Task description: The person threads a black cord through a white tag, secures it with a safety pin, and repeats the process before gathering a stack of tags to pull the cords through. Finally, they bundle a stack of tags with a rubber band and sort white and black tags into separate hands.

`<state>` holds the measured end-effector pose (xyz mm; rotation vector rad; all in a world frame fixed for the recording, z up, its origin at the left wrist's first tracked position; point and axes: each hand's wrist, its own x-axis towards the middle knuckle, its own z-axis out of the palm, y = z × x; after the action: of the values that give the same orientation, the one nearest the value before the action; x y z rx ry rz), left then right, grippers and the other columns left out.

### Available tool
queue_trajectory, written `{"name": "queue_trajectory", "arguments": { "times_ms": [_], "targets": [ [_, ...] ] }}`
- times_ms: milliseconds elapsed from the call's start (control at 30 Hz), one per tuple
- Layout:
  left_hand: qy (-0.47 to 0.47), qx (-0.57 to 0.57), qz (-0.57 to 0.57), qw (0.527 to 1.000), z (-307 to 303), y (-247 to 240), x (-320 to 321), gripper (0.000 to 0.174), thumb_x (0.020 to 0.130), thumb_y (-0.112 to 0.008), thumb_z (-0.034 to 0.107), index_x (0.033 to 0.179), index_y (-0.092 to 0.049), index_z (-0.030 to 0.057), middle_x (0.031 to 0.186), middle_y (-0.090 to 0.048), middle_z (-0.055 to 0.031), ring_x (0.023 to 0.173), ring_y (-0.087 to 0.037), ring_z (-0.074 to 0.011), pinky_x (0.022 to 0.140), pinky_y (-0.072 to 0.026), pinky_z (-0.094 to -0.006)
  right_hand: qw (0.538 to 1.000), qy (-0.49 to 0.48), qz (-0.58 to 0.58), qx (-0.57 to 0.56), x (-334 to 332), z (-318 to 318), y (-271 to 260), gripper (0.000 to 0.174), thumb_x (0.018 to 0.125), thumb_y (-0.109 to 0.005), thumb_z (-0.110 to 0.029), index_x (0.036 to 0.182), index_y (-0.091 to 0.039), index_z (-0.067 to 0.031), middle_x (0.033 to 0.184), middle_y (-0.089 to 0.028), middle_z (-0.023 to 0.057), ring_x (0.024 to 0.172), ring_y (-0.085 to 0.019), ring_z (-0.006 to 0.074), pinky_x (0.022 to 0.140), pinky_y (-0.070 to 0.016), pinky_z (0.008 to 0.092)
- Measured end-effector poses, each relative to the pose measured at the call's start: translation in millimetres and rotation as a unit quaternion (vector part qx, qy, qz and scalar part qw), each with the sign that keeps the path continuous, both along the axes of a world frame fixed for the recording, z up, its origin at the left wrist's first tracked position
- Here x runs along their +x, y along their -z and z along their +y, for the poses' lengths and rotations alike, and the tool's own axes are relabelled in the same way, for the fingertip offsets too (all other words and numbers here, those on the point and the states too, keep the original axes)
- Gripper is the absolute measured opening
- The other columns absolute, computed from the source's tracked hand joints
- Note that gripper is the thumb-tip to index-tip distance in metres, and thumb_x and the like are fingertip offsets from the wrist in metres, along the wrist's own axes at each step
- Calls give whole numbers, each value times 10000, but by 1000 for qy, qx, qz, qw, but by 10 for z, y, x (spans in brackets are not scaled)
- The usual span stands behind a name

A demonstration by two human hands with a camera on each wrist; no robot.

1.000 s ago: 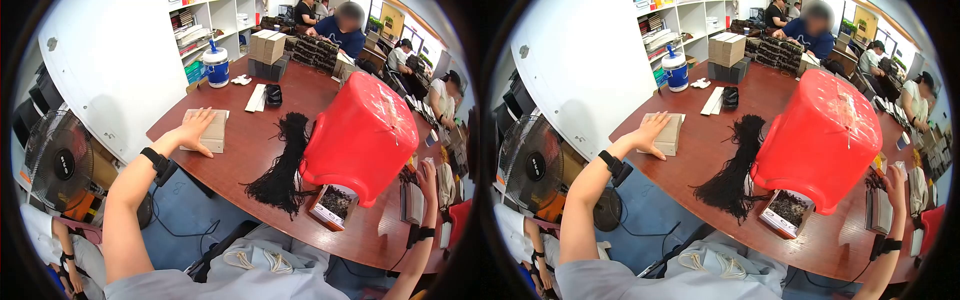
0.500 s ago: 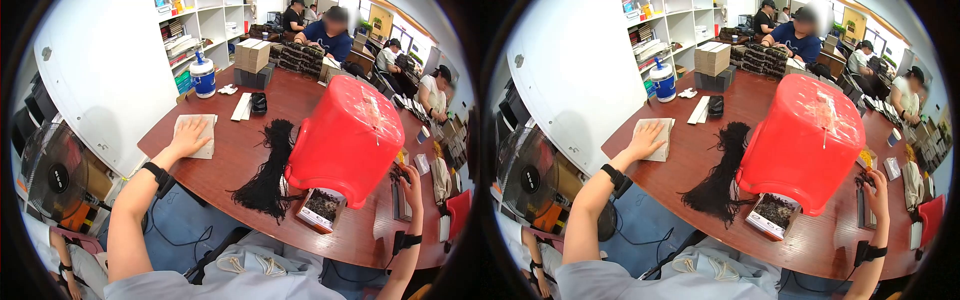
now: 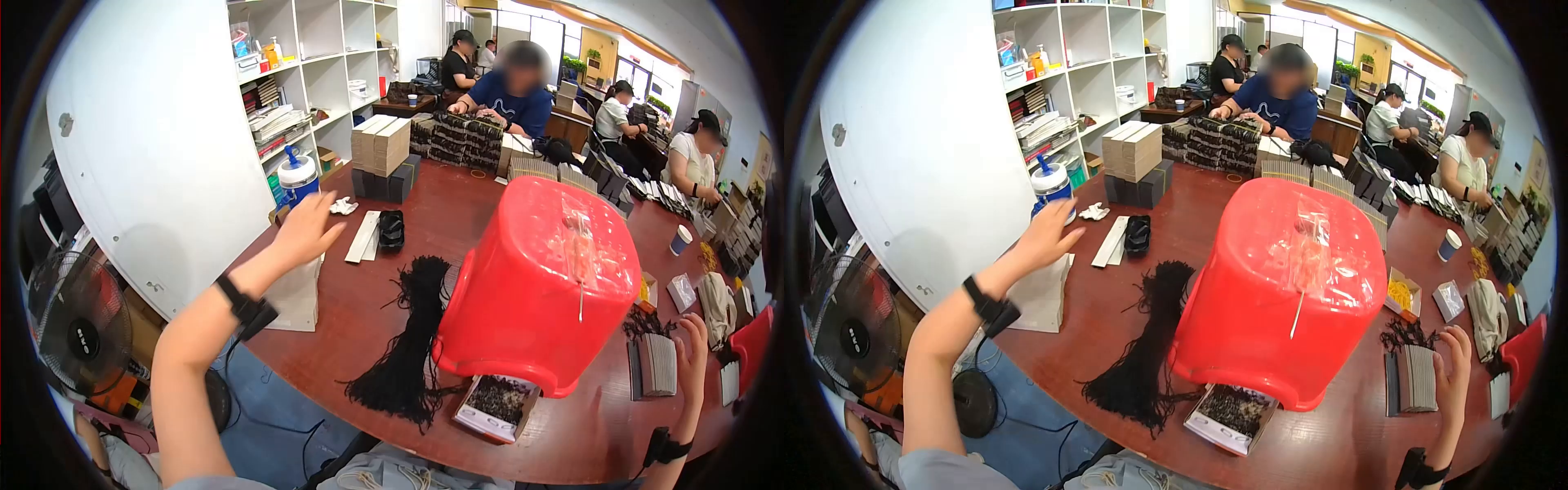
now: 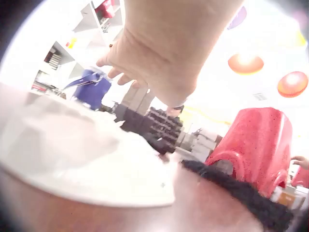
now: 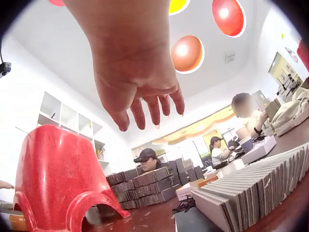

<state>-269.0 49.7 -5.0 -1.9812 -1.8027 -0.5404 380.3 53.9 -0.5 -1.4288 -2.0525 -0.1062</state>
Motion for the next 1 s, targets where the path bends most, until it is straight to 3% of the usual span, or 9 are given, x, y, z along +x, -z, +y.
{"name": "queue_trajectory", "arguments": {
  "times_ms": [100,267,433,467,567,600,800,833,1000],
  "targets": [
    [1,5,49,999,997,-29,192,500,752,-560,313,1065,-462,-65,1086,-451,-184,1039,-421,-320,855,-376,-396,1000,7,0,1,-25,21,-6,309,717,-524,0,1024,-493,-14,1157,-443,131,1153,-367,292,971,-260,352],
    [-184,-112,92,972,2167,295,562,518,741,-574,356,1073,-501,-35,1107,-454,-128,1052,-412,-240,822,-392,-367,996,35,-79,-19,-111,-166,-75,333,688,-521,16,1017,-488,-22,1162,-427,131,1170,-344,300,981,-248,370],
    [-306,-78,-43,948,2577,473,506,578,746,-590,288,1194,-375,-7,1074,-485,-131,1020,-476,-264,780,-445,-351,990,98,-91,-44,37,-452,-132,315,694,-514,7,1007,-491,-15,1165,-430,134,1164,-354,305,978,-253,372],
    [-313,-50,-62,946,2679,541,420,483,724,-612,252,1122,-473,18,1049,-504,-120,983,-502,-263,757,-461,-342,988,110,-98,-43,99,-471,-110,289,713,-511,-9,1001,-494,-6,1159,-437,133,1160,-361,301,973,-259,371],
    [-304,-87,-20,948,2656,487,451,371,709,-620,237,1008,-565,24,1041,-510,-115,982,-500,-262,758,-462,-356,986,126,-106,-40,213,-482,-8,268,735,-504,-24,1001,-493,0,1148,-443,133,1158,-363,298,971,-261,366],
    [-284,-48,-44,957,2616,481,458,291,692,-624,234,883,-619,15,1031,-514,-117,979,-493,-267,760,-465,-357,985,126,-107,-42,178,-484,-15,268,735,-504,-24,1001,-493,0,1148,-443,133,1158,-363,298,971,-261,366],
    [-143,35,-47,988,2212,106,633,315,644,-650,252,824,-623,-5,963,-506,-128,920,-483,-292,760,-455,-350,987,99,-118,-35,-63,-588,-120,255,751,-492,-30,1004,-491,4,1151,-447,132,1159,-365,301,973,-262,360],
    [-146,37,-46,988,2065,1,666,315,644,-650,252,824,-623,-5,963,-506,-128,920,-483,-292,760,-455,-350,989,97,-106,-26,-82,-625,-146,256,754,-488,-29,1008,-491,5,1155,-446,132,1160,-366,301,974,-262,362],
    [77,164,-25,983,741,-386,835,325,603,-690,231,792,-584,-11,877,-461,-106,851,-455,-276,711,-425,-359,994,70,-86,18,-302,-911,-298,265,760,-474,-26,1023,-493,6,1156,-451,133,1159,-372,304,975,-262,372]
  ]
}}
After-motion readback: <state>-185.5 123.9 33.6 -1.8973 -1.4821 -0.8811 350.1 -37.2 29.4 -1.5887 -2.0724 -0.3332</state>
